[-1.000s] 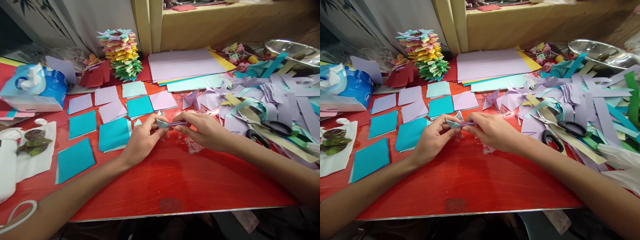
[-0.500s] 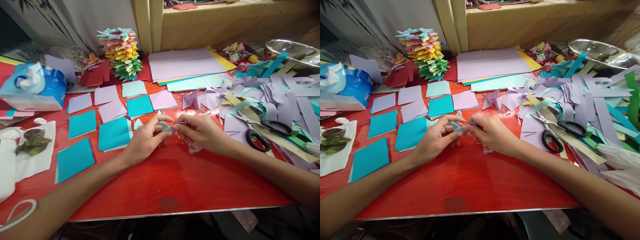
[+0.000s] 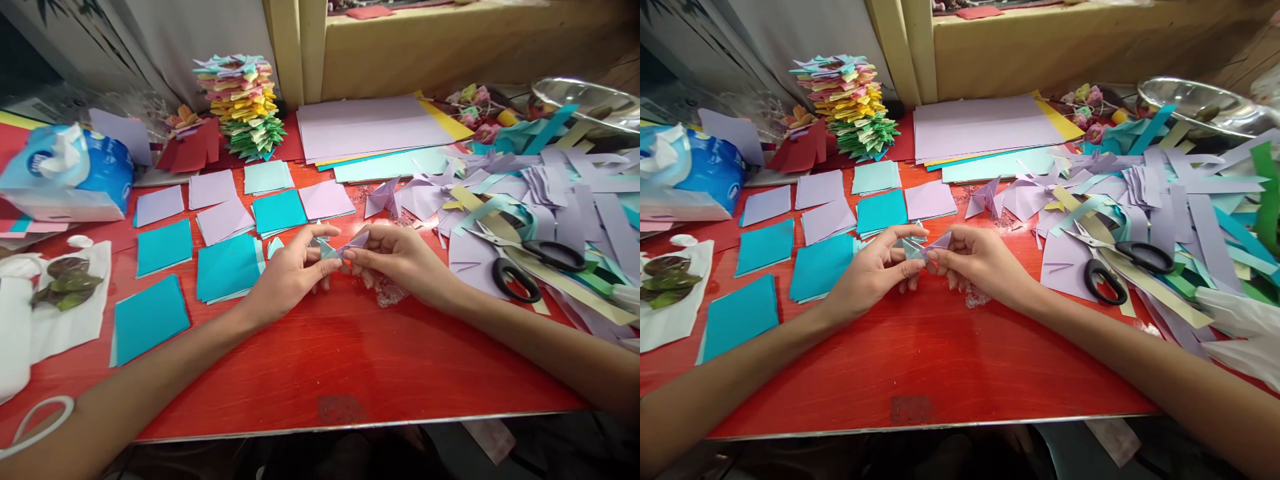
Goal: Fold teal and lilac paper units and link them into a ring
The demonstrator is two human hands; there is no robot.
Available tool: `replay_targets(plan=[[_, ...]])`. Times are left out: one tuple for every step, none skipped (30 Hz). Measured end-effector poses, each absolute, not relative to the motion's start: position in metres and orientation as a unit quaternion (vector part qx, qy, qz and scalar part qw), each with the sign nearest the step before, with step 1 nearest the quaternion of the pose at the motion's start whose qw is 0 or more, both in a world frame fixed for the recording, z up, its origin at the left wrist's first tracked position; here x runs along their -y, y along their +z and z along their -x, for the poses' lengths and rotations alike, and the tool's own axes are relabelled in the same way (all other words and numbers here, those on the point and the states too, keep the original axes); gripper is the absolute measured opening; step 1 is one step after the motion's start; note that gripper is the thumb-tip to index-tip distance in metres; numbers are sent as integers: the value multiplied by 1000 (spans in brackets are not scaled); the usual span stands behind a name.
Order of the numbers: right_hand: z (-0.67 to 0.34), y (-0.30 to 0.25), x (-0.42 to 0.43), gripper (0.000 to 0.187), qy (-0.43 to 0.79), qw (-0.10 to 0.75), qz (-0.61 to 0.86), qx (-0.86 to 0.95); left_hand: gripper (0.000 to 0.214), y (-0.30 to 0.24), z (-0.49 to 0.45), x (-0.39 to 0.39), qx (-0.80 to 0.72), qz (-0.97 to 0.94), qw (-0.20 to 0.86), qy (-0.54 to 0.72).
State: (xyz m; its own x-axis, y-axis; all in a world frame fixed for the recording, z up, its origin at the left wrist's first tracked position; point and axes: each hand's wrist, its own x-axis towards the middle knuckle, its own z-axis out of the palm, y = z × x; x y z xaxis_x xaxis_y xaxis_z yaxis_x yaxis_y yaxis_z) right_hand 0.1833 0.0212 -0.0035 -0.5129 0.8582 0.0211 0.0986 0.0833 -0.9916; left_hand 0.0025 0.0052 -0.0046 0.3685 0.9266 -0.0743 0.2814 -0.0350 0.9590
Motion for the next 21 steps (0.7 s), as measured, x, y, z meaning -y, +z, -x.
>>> replay_targets(plan=[[-183,-4,-21,22,568,331,367,658,35,-5,-2,-5,-468,-649,514,310],[-183,-4,-21,22,567,330,369,659,35,-4,-2,-5,-469,-651,512,306],[-183,-4,-21,23,567,329,370,659,35,-4,-2,-5,-469,-653,511,304],[-183,-4,-22,23,569,328,369,657,34,-4,-2,-5,-471,-654,509,302],[-183,-4,-23,22,575,329,366,654,33,-4,-2,-5,-472,-655,508,302],[-183,-5,-24,21,586,330,362,646,33,-4,-2,-5,-471,-655,507,302],[-183,-6,-25,20,600,332,357,634,32,-4,-2,-6,-470,-655,507,305],[-183,-7,-26,19,616,335,351,620,32,-4,-2,-6,-469,-654,507,308],[-183,-8,-26,19,631,340,346,606,32,-4,-3,-6,-470,-651,508,310],[-183,-8,-27,18,641,345,342,594,32,-3,-3,-6,-473,-648,509,311],[-183,-9,-27,18,645,352,339,587,32,-3,-3,-5,-477,-645,511,309],[-183,-10,-26,18,644,357,340,585,32,-2,-3,-5,-482,-643,512,304],[-182,-10,-25,18,640,362,340,586,32,-1,-3,-5,-487,-641,513,298],[-182,-10,-24,18,634,366,342,589,32,-1,-3,-5,-489,-641,514,292],[-181,-10,-24,18,628,368,345,592,32,0,-3,-4,-490,-641,516,287],[-181,-10,-23,18,623,370,348,595,32,0,-3,-4,-490,-642,517,284],[-180,-10,-22,18,620,370,348,597,32,1,-3,-4,-490,-642,517,283],[-180,-11,-22,17,620,370,346,599,32,1,-3,-4,-491,-642,516,284],[-180,-11,-22,17,622,369,343,599,32,0,-3,-4,-491,-642,515,285],[-180,-11,-23,17,625,370,339,598,31,0,-3,-4,-492,-642,514,286],[-180,-12,-23,18,627,373,336,596,30,0,-3,-4,-491,-642,514,287]])
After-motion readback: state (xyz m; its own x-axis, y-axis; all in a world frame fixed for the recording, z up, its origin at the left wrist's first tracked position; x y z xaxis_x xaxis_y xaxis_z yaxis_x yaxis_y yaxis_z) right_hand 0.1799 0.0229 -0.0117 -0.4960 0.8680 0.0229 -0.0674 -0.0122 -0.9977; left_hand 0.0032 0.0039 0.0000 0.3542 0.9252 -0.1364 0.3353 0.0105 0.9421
